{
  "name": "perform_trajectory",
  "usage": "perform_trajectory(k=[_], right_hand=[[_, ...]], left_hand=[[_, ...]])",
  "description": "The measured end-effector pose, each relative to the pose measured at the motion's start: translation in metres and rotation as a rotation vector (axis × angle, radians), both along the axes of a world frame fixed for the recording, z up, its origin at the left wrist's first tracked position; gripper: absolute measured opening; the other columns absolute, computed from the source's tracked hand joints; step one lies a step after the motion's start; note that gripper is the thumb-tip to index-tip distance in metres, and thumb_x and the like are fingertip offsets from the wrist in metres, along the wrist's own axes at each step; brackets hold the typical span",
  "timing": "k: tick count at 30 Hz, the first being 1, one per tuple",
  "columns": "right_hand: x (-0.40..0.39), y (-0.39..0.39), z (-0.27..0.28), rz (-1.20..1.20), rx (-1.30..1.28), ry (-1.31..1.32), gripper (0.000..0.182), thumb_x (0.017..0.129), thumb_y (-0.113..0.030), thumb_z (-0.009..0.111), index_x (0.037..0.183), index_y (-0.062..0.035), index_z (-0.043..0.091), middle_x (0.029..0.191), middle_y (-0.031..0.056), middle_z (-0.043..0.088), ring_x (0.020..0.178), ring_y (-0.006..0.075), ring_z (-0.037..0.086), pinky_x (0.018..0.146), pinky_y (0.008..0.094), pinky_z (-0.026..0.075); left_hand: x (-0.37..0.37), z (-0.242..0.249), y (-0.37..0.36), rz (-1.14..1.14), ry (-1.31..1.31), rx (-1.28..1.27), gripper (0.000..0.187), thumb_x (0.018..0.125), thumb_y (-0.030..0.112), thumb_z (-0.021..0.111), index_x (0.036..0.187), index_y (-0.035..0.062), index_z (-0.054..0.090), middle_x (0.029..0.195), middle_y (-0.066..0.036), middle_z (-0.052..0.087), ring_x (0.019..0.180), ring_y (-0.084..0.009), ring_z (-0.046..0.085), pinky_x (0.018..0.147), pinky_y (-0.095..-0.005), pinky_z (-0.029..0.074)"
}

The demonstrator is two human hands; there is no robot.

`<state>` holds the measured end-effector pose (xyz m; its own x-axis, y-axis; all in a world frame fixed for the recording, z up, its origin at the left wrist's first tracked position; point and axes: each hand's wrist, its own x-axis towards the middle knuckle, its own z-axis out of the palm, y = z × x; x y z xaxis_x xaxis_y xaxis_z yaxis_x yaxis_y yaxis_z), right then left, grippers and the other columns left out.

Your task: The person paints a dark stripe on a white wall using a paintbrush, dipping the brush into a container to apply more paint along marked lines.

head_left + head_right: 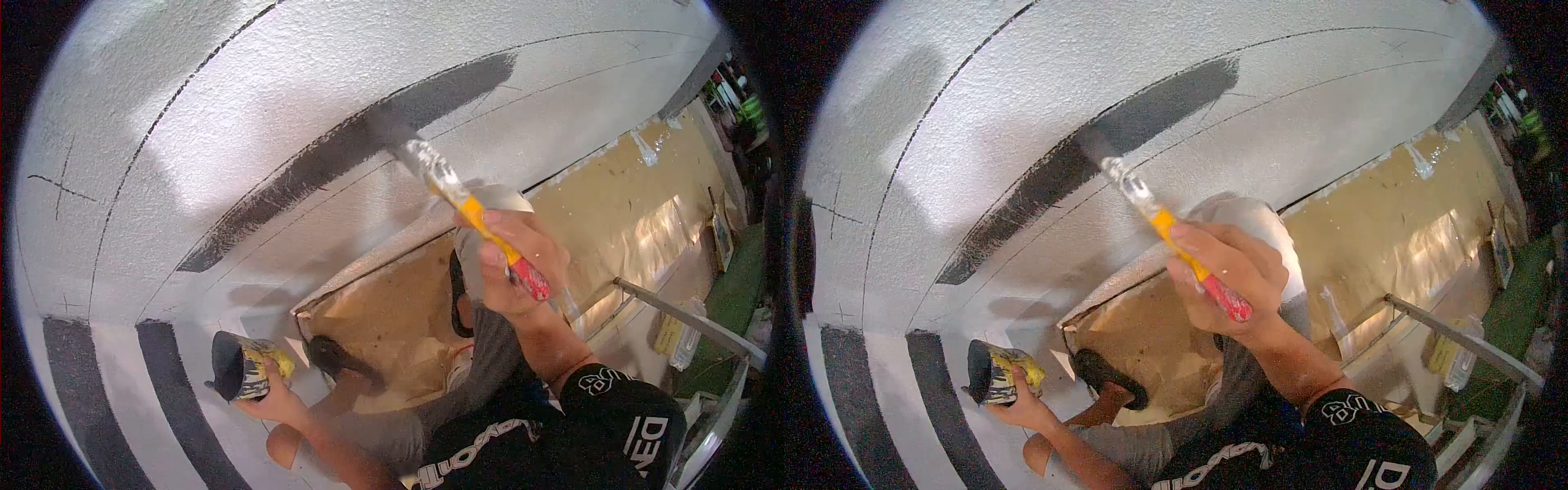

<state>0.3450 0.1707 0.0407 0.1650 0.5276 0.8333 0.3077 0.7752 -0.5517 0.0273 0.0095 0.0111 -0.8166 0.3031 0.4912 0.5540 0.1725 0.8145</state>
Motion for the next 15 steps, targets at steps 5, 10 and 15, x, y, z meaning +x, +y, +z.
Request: perform_trajectory(k=[5, 10, 15], right_hand=[[0.013, 0.016, -0.007, -0.044, 0.027, 0.102, 0.023, 0.078, 0.001, 0.068, 0.100, 0.0017, 0.063, 0.084, 0.0162, 0.068, 0.068, 0.0256, 0.066, 0.064, 0.0299, 0.053], [0.025, 0.022, -0.002, -0.157, 0.002, 0.319, 0.017, 0.089, 0.002, 0.056, 0.106, 0.0064, 0.058, 0.097, 0.0219, 0.064, 0.079, 0.0281, 0.069, 0.067, 0.0320, 0.055], [0.036, 0.026, -0.002, -0.236, 0.017, 0.406, 0.020, 0.090, 0.002, 0.054, 0.109, 0.0079, 0.053, 0.098, 0.0227, 0.064, 0.080, 0.0293, 0.069, 0.068, 0.0324, 0.055]], left_hand=[[0.013, 0.009, 0.006, -0.004, 0.056, 0.049, 0.079, 0.070, 0.005, 0.081, 0.134, -0.0062, 0.037, 0.120, -0.017, 0.055, 0.100, -0.0222, 0.058, 0.084, -0.0335, 0.051], [0.000, 0.000, -0.001, 0.025, 0.037, 0.001, 0.074, 0.070, 0.005, 0.081, 0.131, -0.0061, 0.040, 0.119, -0.017, 0.056, 0.100, -0.0221, 0.058, 0.084, -0.0336, 0.051], [-0.004, -0.004, -0.002, -0.001, 0.010, 0.026, 0.072, 0.071, 0.007, 0.081, 0.129, -0.0066, 0.041, 0.119, -0.018, 0.056, 0.099, -0.0223, 0.058, 0.084, -0.0336, 0.051]])
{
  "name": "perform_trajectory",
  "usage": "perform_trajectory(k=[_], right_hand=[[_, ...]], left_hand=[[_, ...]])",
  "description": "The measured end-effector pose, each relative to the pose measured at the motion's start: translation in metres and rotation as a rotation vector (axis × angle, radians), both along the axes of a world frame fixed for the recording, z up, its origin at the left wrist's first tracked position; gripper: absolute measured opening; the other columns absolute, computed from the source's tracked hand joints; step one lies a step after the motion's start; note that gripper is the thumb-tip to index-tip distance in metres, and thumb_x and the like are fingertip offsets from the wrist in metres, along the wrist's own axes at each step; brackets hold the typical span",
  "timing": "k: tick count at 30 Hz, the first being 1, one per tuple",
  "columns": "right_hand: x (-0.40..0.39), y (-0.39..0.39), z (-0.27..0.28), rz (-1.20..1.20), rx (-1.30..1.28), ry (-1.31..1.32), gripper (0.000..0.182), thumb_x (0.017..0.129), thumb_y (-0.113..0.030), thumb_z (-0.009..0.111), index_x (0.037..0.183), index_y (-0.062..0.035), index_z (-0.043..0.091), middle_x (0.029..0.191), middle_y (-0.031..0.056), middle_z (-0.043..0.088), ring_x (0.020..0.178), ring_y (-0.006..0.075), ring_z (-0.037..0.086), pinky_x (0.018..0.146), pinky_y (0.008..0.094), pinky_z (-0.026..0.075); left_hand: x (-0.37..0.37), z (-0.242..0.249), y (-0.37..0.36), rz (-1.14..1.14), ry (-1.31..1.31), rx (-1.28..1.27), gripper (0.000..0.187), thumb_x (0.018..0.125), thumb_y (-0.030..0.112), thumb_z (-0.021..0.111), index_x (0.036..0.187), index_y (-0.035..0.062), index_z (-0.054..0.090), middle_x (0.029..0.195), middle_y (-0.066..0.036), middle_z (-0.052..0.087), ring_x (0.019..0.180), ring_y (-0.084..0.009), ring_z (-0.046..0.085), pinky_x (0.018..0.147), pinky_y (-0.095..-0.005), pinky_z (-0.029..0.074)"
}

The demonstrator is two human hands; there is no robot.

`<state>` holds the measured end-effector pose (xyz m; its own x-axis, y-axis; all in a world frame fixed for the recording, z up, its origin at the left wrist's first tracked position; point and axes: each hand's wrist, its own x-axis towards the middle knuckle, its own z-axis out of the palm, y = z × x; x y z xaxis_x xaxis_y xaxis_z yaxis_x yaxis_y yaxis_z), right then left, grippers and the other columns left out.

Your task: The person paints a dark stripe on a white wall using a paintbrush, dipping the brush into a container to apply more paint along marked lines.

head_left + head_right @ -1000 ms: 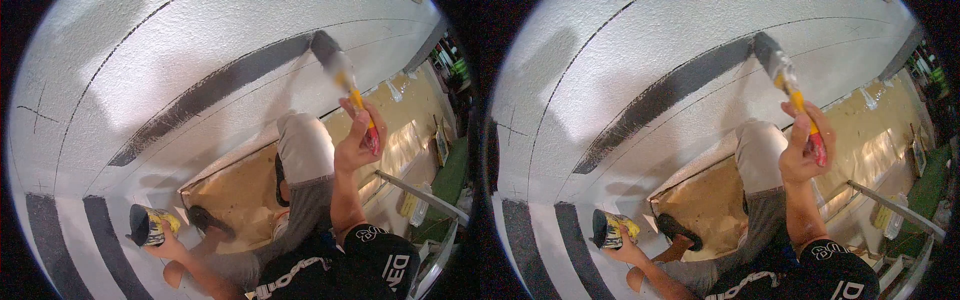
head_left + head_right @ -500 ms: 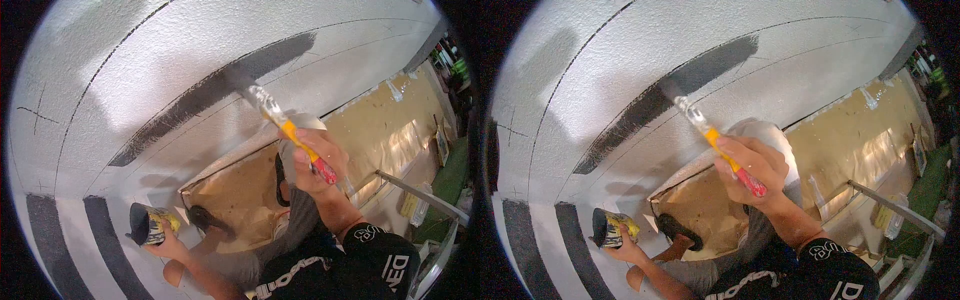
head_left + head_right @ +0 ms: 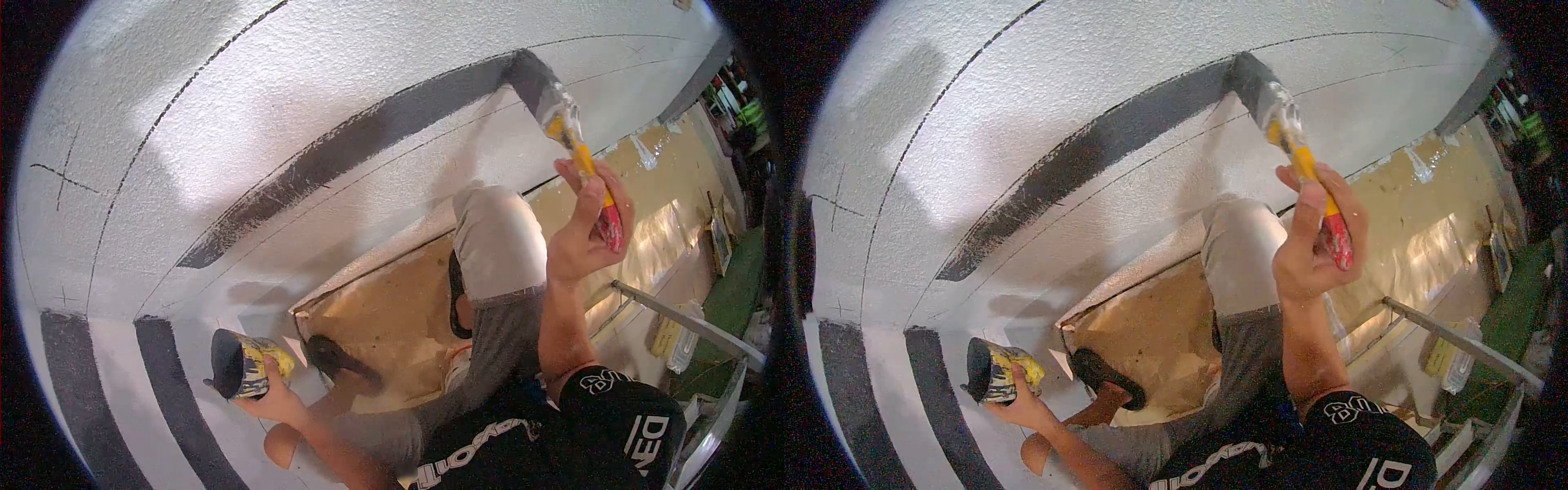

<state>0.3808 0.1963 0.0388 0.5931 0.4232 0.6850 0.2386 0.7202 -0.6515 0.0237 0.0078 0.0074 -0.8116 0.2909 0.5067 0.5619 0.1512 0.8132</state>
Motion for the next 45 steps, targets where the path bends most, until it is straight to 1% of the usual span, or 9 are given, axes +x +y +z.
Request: perform_trajectory(k=[4, 8, 10, 16, 22, 26, 34, 40, 45], right_hand=[[-0.004, -0.005, 0.001, 0.008, -0.080, -0.227, 0.020, 0.094, -0.002, 0.048, 0.110, 0.0084, 0.051, 0.102, 0.0230, 0.061, 0.081, 0.0327, 0.068, 0.073, 0.0402, 0.057], [-0.030, -0.014, 0.001, 0.088, -0.084, -0.305, 0.019, 0.092, -0.001, 0.049, 0.110, 0.0073, 0.051, 0.097, 0.0231, 0.063, 0.081, 0.0325, 0.068, 0.073, 0.0384, 0.056], [-0.040, -0.014, 0.003, 0.163, 0.040, -0.175, 0.020, 0.082, 0.003, 0.062, 0.102, 0.0050, 0.060, 0.090, 0.0187, 0.068, 0.074, 0.0269, 0.069, 0.066, 0.0305, 0.053], [-0.031, -0.026, 0.008, 0.222, 0.003, -0.363, 0.021, 0.083, 0.003, 0.061, 0.104, 0.0050, 0.059, 0.094, 0.0193, 0.067, 0.076, 0.0293, 0.069, 0.066, 0.0338, 0.055], [-0.026, -0.014, 0.006, 0.044, -0.066, -0.025, 0.020, 0.092, -0.004, 0.051, 0.109, 0.0080, 0.051, 0.100, 0.0242, 0.061, 0.081, 0.0318, 0.067, 0.072, 0.0395, 0.057], [-0.041, -0.019, -0.004, 0.095, -0.097, -0.131, 0.021, 0.092, -0.002, 0.052, 0.109, 0.0087, 0.050, 0.106, 0.0247, 0.058, 0.081, 0.0320, 0.067, 0.072, 0.0394, 0.058], [-0.095, -0.028, -0.003, 0.244, 0.011, -0.235, 0.029, 0.074, 0.004, 0.069, 0.102, 0.0008, 0.064, 0.085, 0.0175, 0.069, 0.069, 0.0254, 0.067, 0.060, 0.0283, 0.053], [-0.118, -0.047, 0.012, 0.402, -0.027, -0.379, 0.035, 0.069, 0.006, 0.069, 0.104, 0.0003, 0.066, 0.083, 0.0181, 0.068, 0.064, 0.0260, 0.066, 0.054, 0.0276, 0.051], [-0.112, -0.029, 0.003, 0.270, -0.011, -0.359, 0.028, 0.073, 0.005, 0.067, 0.101, 0.0023, 0.065, 0.084, 0.0184, 0.068, 0.066, 0.0248, 0.067, 0.057, 0.0289, 0.052]], left_hand=[[0.006, 0.007, 0.002, -0.014, 0.015, 0.007, 0.073, 0.070, 0.007, 0.082, 0.129, -0.0066, 0.041, 0.118, -0.019, 0.056, 0.100, -0.0224, 0.059, 0.083, -0.0343, 0.052], [0.009, 0.009, 0.005, -0.008, 0.040, -0.008, 0.073, 0.070, 0.008, 0.082, 0.129, -0.0067, 0.041, 0.117, -0.019, 0.057, 0.099, -0.0227, 0.059, 0.083, -0.0346, 0.052], [0.008, 0.007, 0.004, 0.006, 0.046, -0.009, 0.074, 0.070, 0.008, 0.082, 0.129, -0.0070, 0.041, 0.117, -0.019, 0.057, 0.099, -0.0228, 0.059, 0.083, -0.0345, 0.052], [0.000, 0.002, 0.001, 0.012, 0.045, -0.018, 0.075, 0.069, 0.008, 0.082, 0.130, -0.0078, 0.040, 0.117, -0.019, 0.057, 0.098, -0.0226, 0.059, 0.083, -0.0343, 0.052], [0.005, 0.007, 0.003, -0.011, 0.013, 0.037, 0.074, 0.070, 0.006, 0.081, 0.130, -0.0074, 0.040, 0.118, -0.018, 0.056, 0.099, -0.0232, 0.059, 0.083, -0.0343, 0.053], [0.004, 0.007, 0.004, -0.020, 0.084, 0.039, 0.071, 0.073, 0.003, 0.079, 0.132, -0.0056, 0.039, 0.118, -0.017, 0.057, 0.099, -0.0223, 0.058, 0.084, -0.0347, 0.052], [-0.007, 0.006, -0.002, -0.015, 0.037, 0.084, 0.058, 0.074, 0.008, 0.080, 0.121, -0.0064, 0.048, 0.113, -0.016, 0.060, 0.095, -0.0218, 0.060, 0.081, -0.0345, 0.053], [-0.003, 0.011, 0.000, -0.007, 0.035, 0.119, 0.056, 0.074, 0.009, 0.080, 0.119, -0.0061, 0.049, 0.112, -0.016, 0.060, 0.094, -0.0208, 0.060, 0.080, -0.0339, 0.053], [-0.004, 0.010, 0.000, -0.018, 0.027, 0.136, 0.055, 0.074, 0.009, 0.079, 0.118, -0.0059, 0.049, 0.111, -0.016, 0.060, 0.093, -0.0205, 0.060, 0.079, -0.0339, 0.053]])
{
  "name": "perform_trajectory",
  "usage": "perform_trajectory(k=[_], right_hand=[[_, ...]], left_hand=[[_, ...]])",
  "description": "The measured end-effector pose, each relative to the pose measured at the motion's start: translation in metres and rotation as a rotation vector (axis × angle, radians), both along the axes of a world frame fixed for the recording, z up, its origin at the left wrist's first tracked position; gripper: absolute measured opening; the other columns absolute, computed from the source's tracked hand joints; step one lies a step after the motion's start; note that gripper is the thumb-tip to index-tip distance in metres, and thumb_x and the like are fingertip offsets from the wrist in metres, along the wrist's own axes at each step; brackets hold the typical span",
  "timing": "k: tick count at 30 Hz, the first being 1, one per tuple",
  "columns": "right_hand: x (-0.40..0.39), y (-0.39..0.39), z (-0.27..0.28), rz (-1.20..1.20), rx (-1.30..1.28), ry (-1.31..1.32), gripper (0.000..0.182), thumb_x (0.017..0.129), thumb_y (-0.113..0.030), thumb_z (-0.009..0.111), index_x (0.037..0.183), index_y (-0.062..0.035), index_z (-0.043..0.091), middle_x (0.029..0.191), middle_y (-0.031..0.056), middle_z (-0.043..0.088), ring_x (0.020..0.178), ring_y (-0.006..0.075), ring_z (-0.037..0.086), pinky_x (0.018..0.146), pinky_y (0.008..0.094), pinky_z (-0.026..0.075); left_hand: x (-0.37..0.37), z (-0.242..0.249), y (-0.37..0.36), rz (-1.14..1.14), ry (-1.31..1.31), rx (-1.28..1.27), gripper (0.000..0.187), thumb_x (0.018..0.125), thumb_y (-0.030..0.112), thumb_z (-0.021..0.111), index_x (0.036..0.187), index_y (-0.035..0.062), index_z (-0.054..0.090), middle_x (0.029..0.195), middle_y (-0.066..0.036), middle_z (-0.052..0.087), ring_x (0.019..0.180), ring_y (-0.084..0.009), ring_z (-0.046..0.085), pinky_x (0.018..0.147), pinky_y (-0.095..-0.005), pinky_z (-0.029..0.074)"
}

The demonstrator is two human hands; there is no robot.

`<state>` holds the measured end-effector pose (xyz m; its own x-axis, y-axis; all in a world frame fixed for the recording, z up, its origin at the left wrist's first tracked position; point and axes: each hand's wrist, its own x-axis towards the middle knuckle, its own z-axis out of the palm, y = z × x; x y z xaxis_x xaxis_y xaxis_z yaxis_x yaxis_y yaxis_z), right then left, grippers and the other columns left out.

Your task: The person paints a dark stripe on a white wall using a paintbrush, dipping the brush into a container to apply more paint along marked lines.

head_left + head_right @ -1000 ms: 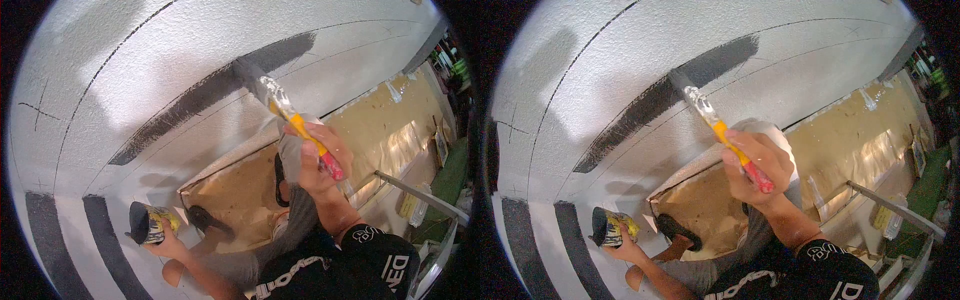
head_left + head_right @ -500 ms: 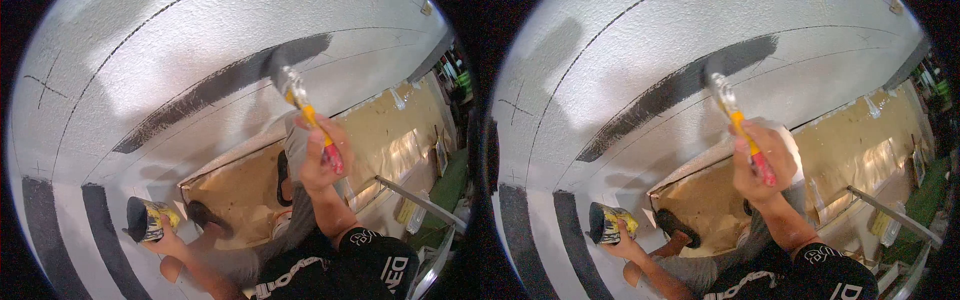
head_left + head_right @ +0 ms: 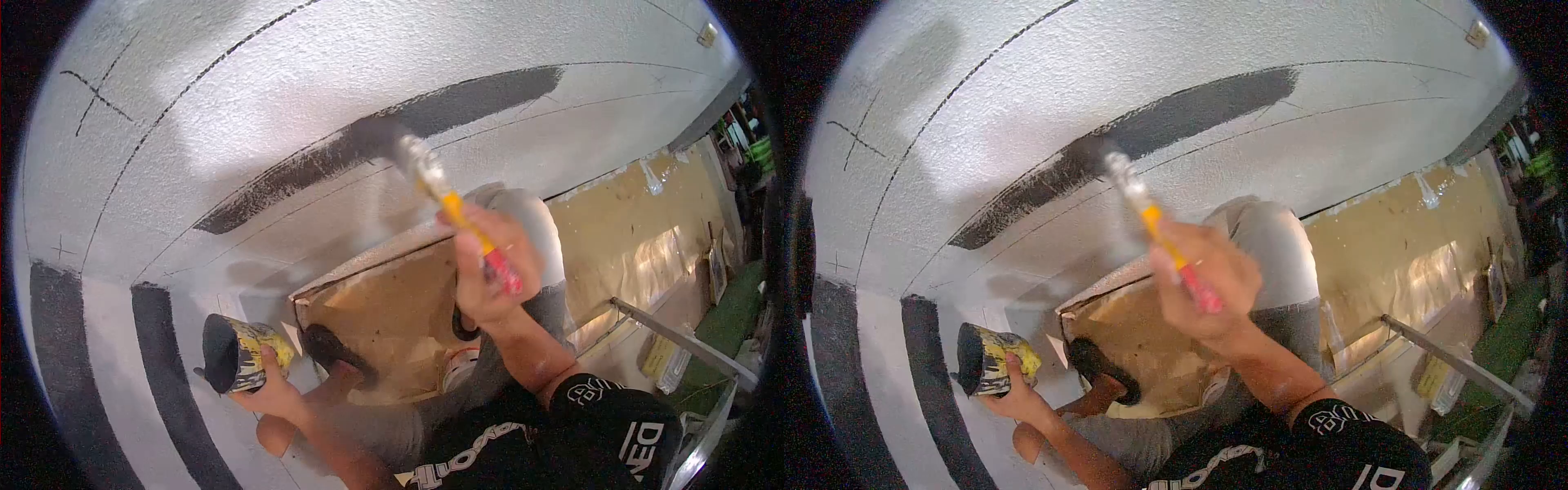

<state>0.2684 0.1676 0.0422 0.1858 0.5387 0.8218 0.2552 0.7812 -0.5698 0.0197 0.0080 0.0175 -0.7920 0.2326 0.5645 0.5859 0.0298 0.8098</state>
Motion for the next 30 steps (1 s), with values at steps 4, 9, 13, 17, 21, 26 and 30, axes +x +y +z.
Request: perform_trajectory(k=[4, 9, 13, 17, 21, 26, 30], right_hand=[[0.017, 0.010, -0.009, -0.104, 0.003, 0.106, 0.020, 0.081, 0.003, 0.063, 0.100, 0.0049, 0.061, 0.090, 0.0186, 0.068, 0.071, 0.0258, 0.068, 0.063, 0.0320, 0.054], [0.030, 0.009, -0.014, -0.152, 0.000, 0.234, 0.017, 0.088, 0.000, 0.057, 0.103, 0.0064, 0.058, 0.095, 0.0218, 0.065, 0.075, 0.0288, 0.068, 0.065, 0.0339, 0.055], [0.025, 0.007, -0.012, -0.183, -0.015, 0.322, 0.019, 0.089, -0.001, 0.056, 0.105, 0.0080, 0.056, 0.095, 0.0244, 0.063, 0.075, 0.0296, 0.067, 0.067, 0.0349, 0.055], [0.014, 0.006, -0.012, -0.094, 0.033, 0.207, 0.020, 0.087, 0.000, 0.056, 0.106, 0.0069, 0.057, 0.092, 0.0222, 0.065, 0.075, 0.0286, 0.067, 0.067, 0.0335, 0.055], [-0.004, -0.002, -0.012, -0.084, -0.026, 0.039, 0.024, 0.080, 0.002, 0.063, 0.104, 0.0033, 0.060, 0.087, 0.0178, 0.068, 0.073, 0.0271, 0.068, 0.064, 0.0312, 0.054], [-0.020, -0.015, -0.004, -0.007, -0.062, -0.033, 0.026, 0.074, 0.004, 0.069, 0.100, 0.0019, 0.063, 0.087, 0.0169, 0.068, 0.071, 0.0266, 0.068, 0.063, 0.0302, 0.053], [-0.010, -0.013, -0.011, -0.013, -0.047, 0.003, 0.022, 0.079, 0.000, 0.067, 0.101, 0.0020, 0.062, 0.086, 0.0158, 0.068, 0.071, 0.0259, 0.068, 0.065, 0.0294, 0.053]], left_hand=[[-0.006, -0.005, -0.004, 0.016, -0.019, -0.030, 0.055, 0.075, 0.009, 0.079, 0.118, -0.0064, 0.050, 0.111, -0.017, 0.060, 0.093, -0.0206, 0.061, 0.078, -0.0344, 0.054], [-0.014, -0.012, -0.006, 0.025, 0.021, -0.038, 0.053, 0.075, 0.006, 0.078, 0.118, -0.0064, 0.049, 0.112, -0.018, 0.060, 0.093, -0.0210, 0.061, 0.078, -0.0345, 0.055], [-0.007, -0.005, -0.002, 0.003, -0.029, 0.003, 0.053, 0.075, 0.003, 0.077, 0.118, -0.0062, 0.047, 0.113, -0.018, 0.059, 0.095, -0.0215, 0.061, 0.079, -0.0342, 0.055], [-0.013, -0.011, -0.008, 0.014, -0.012, -0.065, 0.054, 0.075, 0.001, 0.077, 0.119, -0.0063, 0.046, 0.115, -0.018, 0.058, 0.096, -0.0222, 0.061, 0.080, -0.0347, 0.055], [-0.007, -0.007, -0.004, -0.007, -0.064, 0.003, 0.054, 0.075, 0.001, 0.077, 0.119, -0.0062, 0.046, 0.114, -0.018, 0.058, 0.096, -0.0224, 0.061, 0.080, -0.0349, 0.055], [-0.007, -0.006, -0.002, 0.010, -0.074, -0.008, 0.053, 0.075, 0.001, 0.076, 0.119, -0.0061, 0.047, 0.114, -0.018, 0.058, 0.096, -0.0226, 0.061, 0.081, -0.0350, 0.055], [-0.013, -0.012, -0.005, 0.017, -0.065, -0.025, 0.053, 0.075, 0.002, 0.077, 0.119, -0.0063, 0.047, 0.114, -0.018, 0.058, 0.096, -0.0227, 0.061, 0.082, -0.0351, 0.055]])
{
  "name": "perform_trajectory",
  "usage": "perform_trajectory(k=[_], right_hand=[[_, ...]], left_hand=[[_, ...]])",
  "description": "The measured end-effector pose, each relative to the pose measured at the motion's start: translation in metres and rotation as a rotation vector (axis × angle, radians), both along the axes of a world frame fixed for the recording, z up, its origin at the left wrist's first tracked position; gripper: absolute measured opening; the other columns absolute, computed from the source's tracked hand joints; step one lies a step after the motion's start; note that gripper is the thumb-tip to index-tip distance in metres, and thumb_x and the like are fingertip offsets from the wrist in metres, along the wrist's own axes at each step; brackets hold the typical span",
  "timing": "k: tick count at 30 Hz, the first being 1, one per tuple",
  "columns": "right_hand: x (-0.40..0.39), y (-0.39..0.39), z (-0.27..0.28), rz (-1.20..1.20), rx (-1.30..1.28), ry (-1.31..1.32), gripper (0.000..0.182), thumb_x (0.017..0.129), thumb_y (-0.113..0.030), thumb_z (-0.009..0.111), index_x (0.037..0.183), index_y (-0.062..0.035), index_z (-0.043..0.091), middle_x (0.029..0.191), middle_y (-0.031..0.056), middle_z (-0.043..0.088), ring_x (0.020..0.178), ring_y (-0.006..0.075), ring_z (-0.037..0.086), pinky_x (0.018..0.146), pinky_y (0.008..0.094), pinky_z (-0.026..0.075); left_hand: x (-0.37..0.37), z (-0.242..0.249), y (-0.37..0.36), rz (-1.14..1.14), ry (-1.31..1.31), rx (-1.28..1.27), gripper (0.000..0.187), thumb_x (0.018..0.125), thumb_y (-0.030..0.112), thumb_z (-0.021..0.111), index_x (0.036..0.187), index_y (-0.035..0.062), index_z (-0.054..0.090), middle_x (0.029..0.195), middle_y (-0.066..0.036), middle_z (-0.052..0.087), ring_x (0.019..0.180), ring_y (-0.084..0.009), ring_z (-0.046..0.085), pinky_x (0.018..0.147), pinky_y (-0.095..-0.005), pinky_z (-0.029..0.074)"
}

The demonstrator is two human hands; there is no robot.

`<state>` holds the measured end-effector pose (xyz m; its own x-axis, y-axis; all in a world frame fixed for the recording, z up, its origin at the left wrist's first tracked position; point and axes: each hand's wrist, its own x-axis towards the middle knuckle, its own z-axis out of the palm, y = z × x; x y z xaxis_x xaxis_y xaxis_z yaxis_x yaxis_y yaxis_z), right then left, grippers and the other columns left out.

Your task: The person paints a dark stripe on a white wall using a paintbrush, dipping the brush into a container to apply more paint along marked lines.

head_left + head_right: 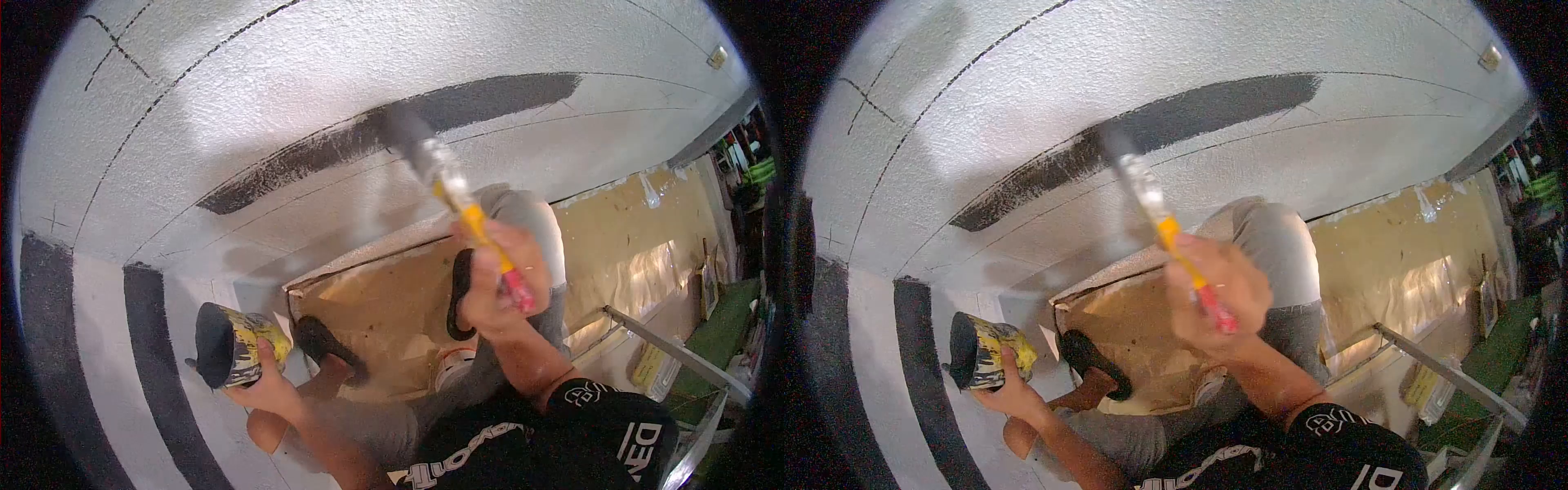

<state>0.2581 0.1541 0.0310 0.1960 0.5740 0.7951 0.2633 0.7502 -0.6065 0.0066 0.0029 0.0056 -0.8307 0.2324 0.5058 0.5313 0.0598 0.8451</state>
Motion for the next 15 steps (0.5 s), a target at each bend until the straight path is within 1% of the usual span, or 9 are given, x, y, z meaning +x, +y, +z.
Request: perform_trajectory(k=[2, 4, 6, 8, 10, 14, 15], right_hand=[[0.010, 0.004, -0.003, -0.016, 0.005, 0.040, 0.022, 0.081, -0.002, 0.065, 0.102, 0.0023, 0.062, 0.085, 0.0153, 0.068, 0.071, 0.0265, 0.068, 0.065, 0.0296, 0.053], [0.021, 0.008, -0.004, -0.137, -0.036, 0.065, 0.024, 0.093, -0.010, 0.052, 0.110, 0.0065, 0.052, 0.088, 0.0241, 0.064, 0.075, 0.0284, 0.067, 0.071, 0.0379, 0.056], [0.020, 0.010, -0.005, -0.131, -0.043, 0.098, 0.024, 0.093, -0.010, 0.051, 0.110, 0.0068, 0.052, 0.088, 0.0239, 0.064, 0.076, 0.0284, 0.067, 0.071, 0.0377, 0.056], [0.014, 0.010, -0.005, -0.129, -0.049, 0.139, 0.024, 0.093, -0.009, 0.051, 0.111, 0.0071, 0.051, 0.089, 0.0237, 0.063, 0.077, 0.0285, 0.067, 0.072, 0.0376, 0.056], [0.000, 0.010, -0.007, -0.092, 0.038, 0.066, 0.021, 0.083, 0.001, 0.061, 0.104, 0.0035, 0.060, 0.085, 0.0178, 0.068, 0.071, 0.0281, 0.067, 0.063, 0.0308, 0.053], [-0.017, 0.008, 0.000, -0.030, 0.050, 0.056, 0.024, 0.079, 0.004, 0.064, 0.103, 0.0032, 0.061, 0.085, 0.0175, 0.068, 0.070, 0.0281, 0.067, 0.063, 0.0304, 0.053], [-0.017, 0.003, 0.003, -0.015, 0.015, 0.011, 0.026, 0.077, 0.005, 0.065, 0.103, 0.0029, 0.061, 0.085, 0.0178, 0.068, 0.070, 0.0279, 0.067, 0.063, 0.0302, 0.053]], left_hand=[[-0.002, 0.000, 0.001, -0.025, 0.039, 0.036, 0.053, 0.075, 0.003, 0.078, 0.118, -0.0065, 0.047, 0.114, -0.018, 0.059, 0.096, -0.0225, 0.061, 0.082, -0.0349, 0.054], [-0.001, 0.001, 0.001, -0.018, 0.003, 0.037, 0.054, 0.075, 0.003, 0.078, 0.118, -0.0066, 0.047, 0.114, -0.018, 0.058, 0.096, -0.0227, 0.061, 0.082, -0.0348, 0.054], [0.000, 0.000, 0.000, -0.013, -0.033, 0.035, 0.054, 0.075, 0.004, 0.078, 0.118, -0.0067, 0.048, 0.114, -0.019, 0.058, 0.096, -0.0228, 0.061, 0.082, -0.0347, 0.054], [-0.001, 0.000, -0.001, 0.042, -0.041, -0.018, 0.054, 0.074, 0.004, 0.078, 0.118, -0.0066, 0.048, 0.114, -0.019, 0.058, 0.096, -0.0233, 0.061, 0.082, -0.0347, 0.054], [0.004, 0.004, 0.002, 0.018, -0.021, -0.003, 0.053, 0.074, 0.003, 0.078, 0.117, -0.0065, 0.048, 0.114, -0.018, 0.058, 0.097, -0.0232, 0.060, 0.082, -0.0347, 0.054], [0.006, 0.007, 0.005, 0.006, 0.018, 0.014, 0.052, 0.074, 0.002, 0.077, 0.117, -0.0063, 0.048, 0.114, -0.018, 0.058, 0.098, -0.0232, 0.060, 0.084, -0.0350, 0.054], [0.006, 0.007, 0.004, 0.004, 0.017, 0.014, 0.052, 0.074, 0.002, 0.077, 0.117, -0.0063, 0.048, 0.114, -0.018, 0.058, 0.098, -0.0232, 0.060, 0.084, -0.0350, 0.054]])
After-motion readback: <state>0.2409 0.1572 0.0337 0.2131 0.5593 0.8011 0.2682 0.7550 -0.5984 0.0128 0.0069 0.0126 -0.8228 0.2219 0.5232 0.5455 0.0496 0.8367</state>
